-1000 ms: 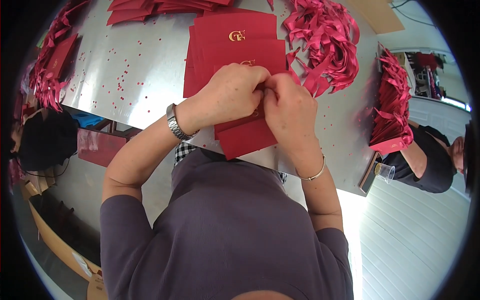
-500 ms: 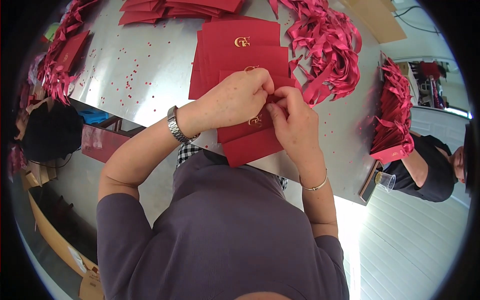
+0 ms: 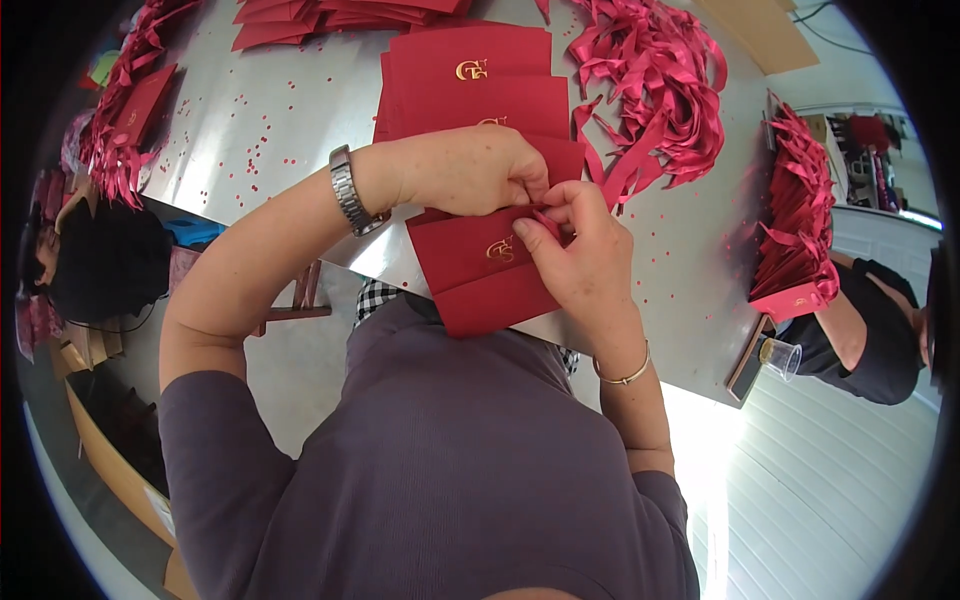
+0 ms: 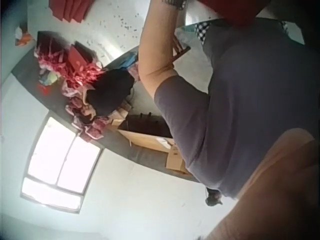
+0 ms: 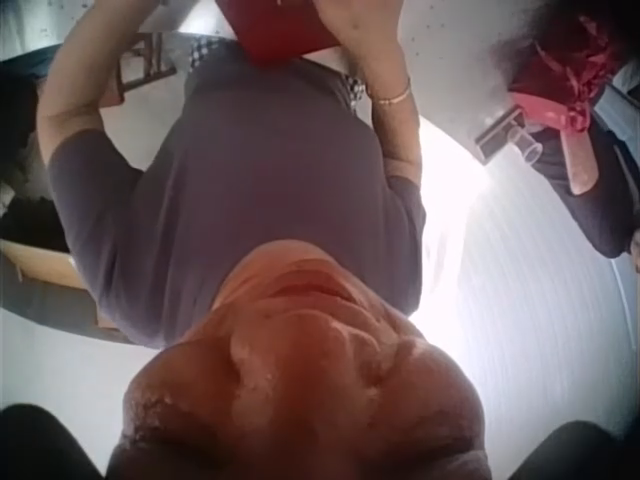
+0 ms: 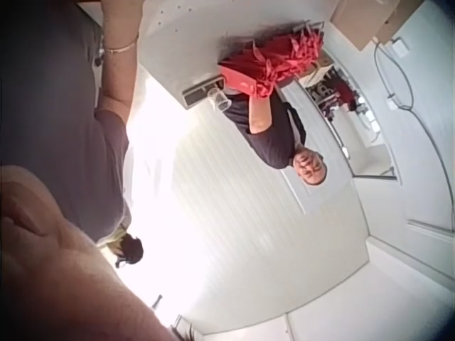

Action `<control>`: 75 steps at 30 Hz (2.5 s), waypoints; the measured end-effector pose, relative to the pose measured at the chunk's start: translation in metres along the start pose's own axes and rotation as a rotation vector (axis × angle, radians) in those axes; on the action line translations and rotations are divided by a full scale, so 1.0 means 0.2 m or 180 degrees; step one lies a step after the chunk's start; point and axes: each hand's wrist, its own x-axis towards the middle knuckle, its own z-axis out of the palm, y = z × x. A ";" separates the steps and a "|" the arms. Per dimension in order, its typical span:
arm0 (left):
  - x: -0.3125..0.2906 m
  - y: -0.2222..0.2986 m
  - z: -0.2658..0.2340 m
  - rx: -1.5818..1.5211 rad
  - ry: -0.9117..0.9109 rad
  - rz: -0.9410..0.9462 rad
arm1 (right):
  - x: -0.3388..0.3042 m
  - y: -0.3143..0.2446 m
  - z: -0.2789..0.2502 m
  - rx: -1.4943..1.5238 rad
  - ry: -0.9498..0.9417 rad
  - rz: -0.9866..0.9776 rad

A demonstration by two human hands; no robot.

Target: The person assembles gift bags by threading ribbons into the bags to create handles and stacks the bags on the table by hand.

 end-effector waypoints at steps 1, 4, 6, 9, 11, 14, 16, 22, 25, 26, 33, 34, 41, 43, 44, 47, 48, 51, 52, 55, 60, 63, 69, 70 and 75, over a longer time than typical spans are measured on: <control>0.00 -0.02 0.01 -0.0004 0.0001 -0.0002 | 0.00 -0.01 0.00 -0.0019 -0.0091 0.0079; -0.01 0.01 0.04 0.0228 0.0112 -0.0221 | 0.01 0.00 -0.01 -0.0144 -0.0216 0.0153; -0.03 0.03 0.06 0.0816 0.0347 -0.0282 | 0.01 0.00 -0.01 -0.0237 -0.0260 0.0120; -0.09 -0.03 0.04 0.1842 0.1299 -0.0315 | 0.00 0.00 -0.02 -0.0581 -0.0305 0.0222; -0.18 -0.08 -0.06 0.1581 0.1837 -0.0773 | -0.01 0.02 -0.03 -0.0665 -0.0290 0.0377; -0.26 -0.05 -0.07 0.1488 0.2185 -0.0888 | -0.01 0.04 -0.03 -0.0614 -0.0455 0.0444; -0.28 0.01 -0.02 0.1516 0.2926 -0.0446 | -0.02 0.06 -0.03 -0.0666 -0.0414 0.0440; -0.37 0.09 0.20 0.1062 0.1608 -0.0617 | -0.04 0.07 -0.05 -0.0666 -0.0393 0.0340; -0.37 0.10 0.21 0.0374 0.1651 -0.0838 | -0.09 0.06 -0.13 -0.0692 -0.0300 0.0040; -0.37 0.11 0.20 -0.0078 0.1737 -0.0969 | -0.11 0.06 -0.17 -0.0728 -0.0235 -0.0172; -0.38 0.07 0.27 -0.0247 0.2072 -0.0709 | -0.41 0.21 -0.49 0.0744 -0.0705 0.1249; -0.39 0.07 0.29 0.0064 0.2103 -0.0671 | -0.46 0.21 -0.52 0.0758 -0.0719 0.1225; -0.39 0.10 0.23 -0.0148 0.1630 -0.1267 | -0.64 0.24 -0.54 0.3641 -0.0323 -0.0136; -0.39 0.10 0.22 -0.0421 0.1427 -0.1321 | -0.61 0.19 -0.51 0.3856 -0.0330 -0.0498; -0.38 0.10 0.22 -0.0414 0.1434 -0.1330 | -0.61 0.14 -0.48 0.3741 -0.0121 -0.0304; -0.41 0.12 0.25 -0.0211 0.1450 -0.1067 | -0.55 -0.02 -0.38 0.3333 0.0045 -0.0133; -0.40 0.10 0.25 -0.0323 0.1407 -0.1183 | -0.50 -0.05 -0.34 0.3122 -0.0009 -0.0093; -0.38 0.08 0.25 -0.0378 0.1344 -0.1269 | -0.30 -0.14 -0.13 0.0763 0.0151 -0.0869; -0.38 0.08 0.25 -0.0307 0.1332 -0.1231 | -0.27 -0.12 -0.05 0.0818 0.0115 -0.0784; -0.37 0.07 0.25 -0.0324 0.1178 -0.1238 | -0.29 -0.05 0.14 0.0621 -0.0135 -0.0023; -0.37 0.03 0.25 -0.0241 0.1206 -0.1102 | -0.25 -0.03 0.23 -0.0152 0.0133 -0.0352; -0.37 0.04 0.25 -0.0184 0.1212 -0.1106 | -0.24 -0.02 0.24 -0.0201 0.0181 -0.0328; -0.38 0.04 0.24 -0.0290 0.1198 -0.1141 | -0.20 -0.03 0.24 -0.0313 0.0188 -0.0497; -0.38 0.05 0.24 -0.0398 0.1174 -0.1250 | -0.20 -0.04 0.24 -0.0398 0.0168 -0.0560; -0.38 0.04 0.25 -0.0288 0.1212 -0.1178 | -0.18 -0.06 0.25 -0.0804 0.0133 -0.0862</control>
